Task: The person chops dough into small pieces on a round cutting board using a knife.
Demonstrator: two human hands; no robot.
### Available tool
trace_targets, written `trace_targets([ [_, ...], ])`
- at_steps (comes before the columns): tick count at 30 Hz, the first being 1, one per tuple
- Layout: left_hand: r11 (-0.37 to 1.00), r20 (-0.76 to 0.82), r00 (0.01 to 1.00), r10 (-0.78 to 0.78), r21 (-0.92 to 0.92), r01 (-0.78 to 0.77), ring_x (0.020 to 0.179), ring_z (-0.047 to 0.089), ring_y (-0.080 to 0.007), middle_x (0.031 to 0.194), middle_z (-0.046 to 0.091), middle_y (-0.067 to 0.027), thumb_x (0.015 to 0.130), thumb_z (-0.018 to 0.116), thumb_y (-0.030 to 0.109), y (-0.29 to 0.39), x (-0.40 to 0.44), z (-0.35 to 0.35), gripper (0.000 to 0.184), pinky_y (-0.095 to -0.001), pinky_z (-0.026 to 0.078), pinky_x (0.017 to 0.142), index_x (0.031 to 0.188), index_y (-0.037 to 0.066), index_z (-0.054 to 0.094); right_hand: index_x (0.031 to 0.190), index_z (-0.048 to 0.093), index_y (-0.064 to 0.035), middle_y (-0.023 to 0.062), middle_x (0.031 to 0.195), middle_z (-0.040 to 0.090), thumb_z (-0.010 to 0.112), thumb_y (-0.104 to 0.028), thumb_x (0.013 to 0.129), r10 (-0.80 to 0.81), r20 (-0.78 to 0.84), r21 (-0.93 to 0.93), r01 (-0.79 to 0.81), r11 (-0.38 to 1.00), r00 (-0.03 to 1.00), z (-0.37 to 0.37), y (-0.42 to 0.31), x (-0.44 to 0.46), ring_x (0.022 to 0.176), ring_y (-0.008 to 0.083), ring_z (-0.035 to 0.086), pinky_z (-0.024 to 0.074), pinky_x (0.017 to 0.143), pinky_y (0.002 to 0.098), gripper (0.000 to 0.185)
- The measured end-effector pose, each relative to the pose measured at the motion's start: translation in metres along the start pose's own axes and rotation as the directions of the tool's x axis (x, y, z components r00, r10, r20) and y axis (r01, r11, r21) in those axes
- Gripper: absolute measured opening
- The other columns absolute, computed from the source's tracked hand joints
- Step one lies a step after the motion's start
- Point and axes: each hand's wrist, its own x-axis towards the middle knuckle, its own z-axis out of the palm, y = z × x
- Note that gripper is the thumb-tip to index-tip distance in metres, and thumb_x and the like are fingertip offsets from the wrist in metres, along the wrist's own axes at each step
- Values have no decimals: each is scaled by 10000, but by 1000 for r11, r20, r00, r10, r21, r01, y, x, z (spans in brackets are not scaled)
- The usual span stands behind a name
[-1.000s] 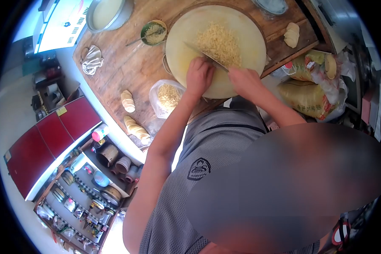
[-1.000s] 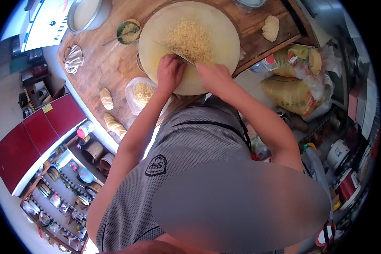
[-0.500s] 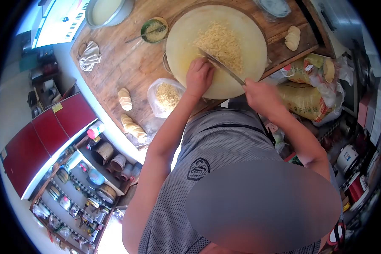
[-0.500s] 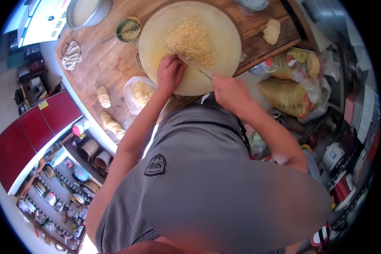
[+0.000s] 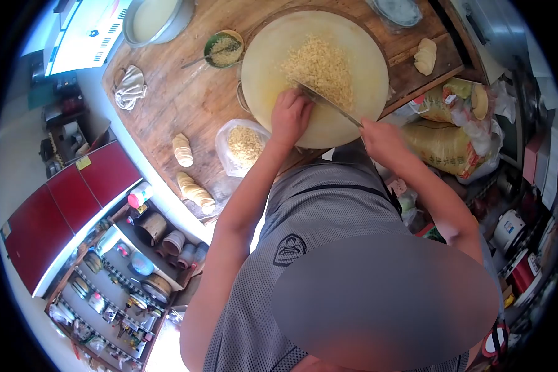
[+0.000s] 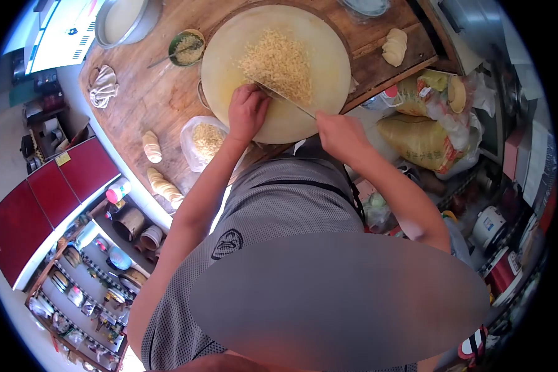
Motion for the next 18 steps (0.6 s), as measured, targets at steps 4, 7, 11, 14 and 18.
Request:
trace_targets([
  [4,1000,-7,1000,-2,-4,2,1011,641,-341,1051,662,-115,769,799,41,1,-1,-1,145,-425,523,879,886,41,713,948,548,-50,221,744,664,509,-143,959,-7,1,4,7,1000,1000,-16,-22,-4,729,467,661,508,658,575,101],
  [7,1000,-5,1000,6,-7,-6,1007,641,-337,1049,664,-112,763,800,39,1,0,-2,148,-421,524,870,886,45,717,957,564,-45,231,744,671,513,-133,952,14,23,-2,-14,1000,1000,12,-21,20,740,468,674,519,669,571,102],
  [11,1000,-3,1000,16,-4,-16,990,636,-333,1040,665,-106,751,803,41,0,0,-1,157,-416,525,858,885,59,723,978,579,-37,246,751,679,524,-138,944,-15,-20,-8,15,1000,1000,24,-31,55,760,475,685,526,684,579,121],
  [14,1000,0,1000,4,-5,-4,988,628,-334,1035,661,-105,745,807,44,0,0,-1,163,-421,522,860,884,66,725,1004,585,-28,266,776,686,527,-135,936,3,-4,0,-3,1000,1000,17,-30,53,796,480,693,529,710,583,140],
  [18,1000,-1,1000,17,21,-17,996,621,-336,1040,657,-108,749,811,48,0,-1,-2,163,-426,518,862,886,67,725,989,570,-34,235,787,676,545,-169,974,61,68,-14,-60,998,996,17,-1,9,777,478,664,506,690,581,138],
])
